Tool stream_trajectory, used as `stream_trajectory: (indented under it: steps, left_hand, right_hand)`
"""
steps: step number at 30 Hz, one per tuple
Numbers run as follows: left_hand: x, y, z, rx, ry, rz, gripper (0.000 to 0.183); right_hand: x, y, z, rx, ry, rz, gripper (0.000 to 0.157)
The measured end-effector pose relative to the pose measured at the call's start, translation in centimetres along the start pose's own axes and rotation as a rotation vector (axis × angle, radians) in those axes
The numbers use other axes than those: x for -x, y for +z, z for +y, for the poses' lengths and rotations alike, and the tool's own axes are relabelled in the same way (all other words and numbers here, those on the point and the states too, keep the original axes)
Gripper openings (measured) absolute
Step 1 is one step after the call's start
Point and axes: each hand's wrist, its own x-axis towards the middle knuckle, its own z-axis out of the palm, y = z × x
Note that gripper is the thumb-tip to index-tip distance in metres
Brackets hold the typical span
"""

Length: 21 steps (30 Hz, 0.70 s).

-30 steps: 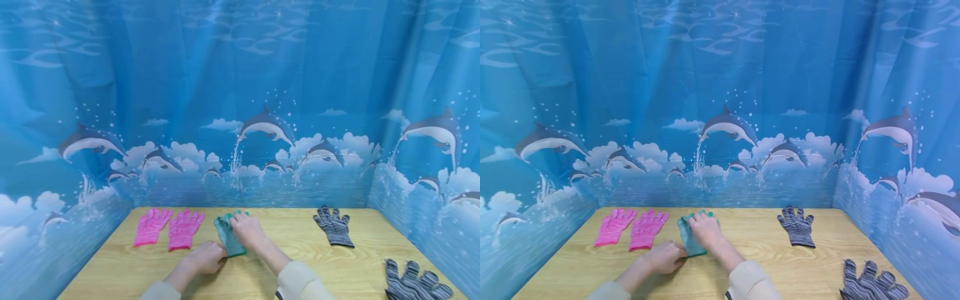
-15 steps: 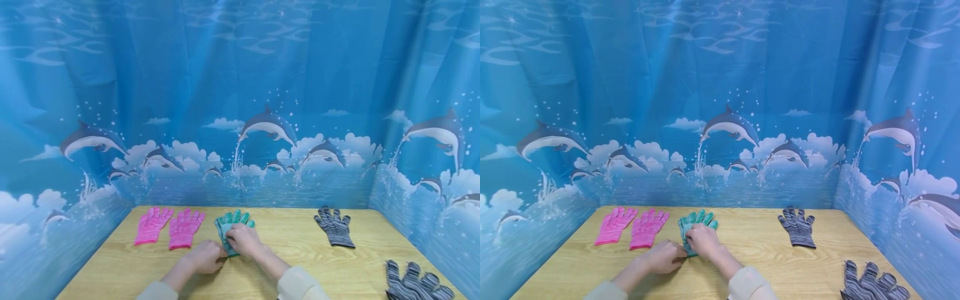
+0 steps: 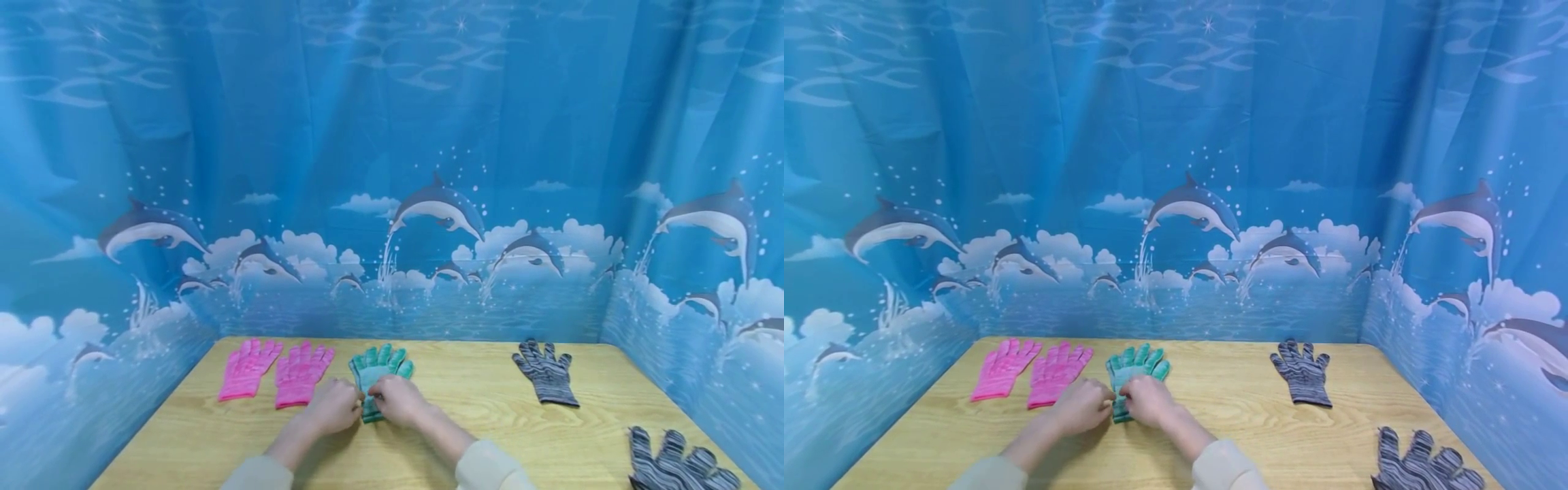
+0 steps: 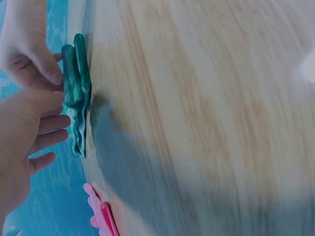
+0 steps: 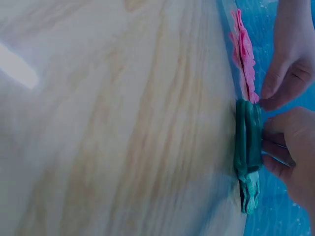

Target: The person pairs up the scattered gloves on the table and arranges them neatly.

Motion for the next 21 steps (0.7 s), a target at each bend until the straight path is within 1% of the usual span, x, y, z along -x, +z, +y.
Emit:
stream_trajectory:
  steps: [3,7,10,13,15,21]
  left_hand:
    - [-0.3,-0.1,0.4,-0.015,0.021,-0.032,0.011]
    - [-0.6,-0.1,0.8,-0.022,0.03,-0.044,0.013]
    - [-0.7,0.2,1.1,-0.03,0.038,-0.041,0.013]
    - [-0.8,0.5,1.3,-0.059,0.043,-0.043,0.013]
    - [-0.8,0.8,1.4,-0.077,0.041,-0.046,0.012]
    - [-0.9,1.1,1.6,-0.111,0.04,-0.024,0.014]
  right_hand:
    - [0.3,-0.6,0.4,-0.002,0.036,-0.005,0.017]
    - [0.7,-1.0,1.0,0.077,0.047,-0.032,0.012]
    - [1.0,-1.0,1.3,0.107,0.011,-0.064,0.011]
    - [1.3,-0.6,1.5,0.138,-0.044,-0.076,0.01]
    - [1.4,-0.4,1.5,0.156,-0.071,-0.07,0.011]
    - [1.6,-0.2,1.8,0.203,-0.135,-0.023,0.007]
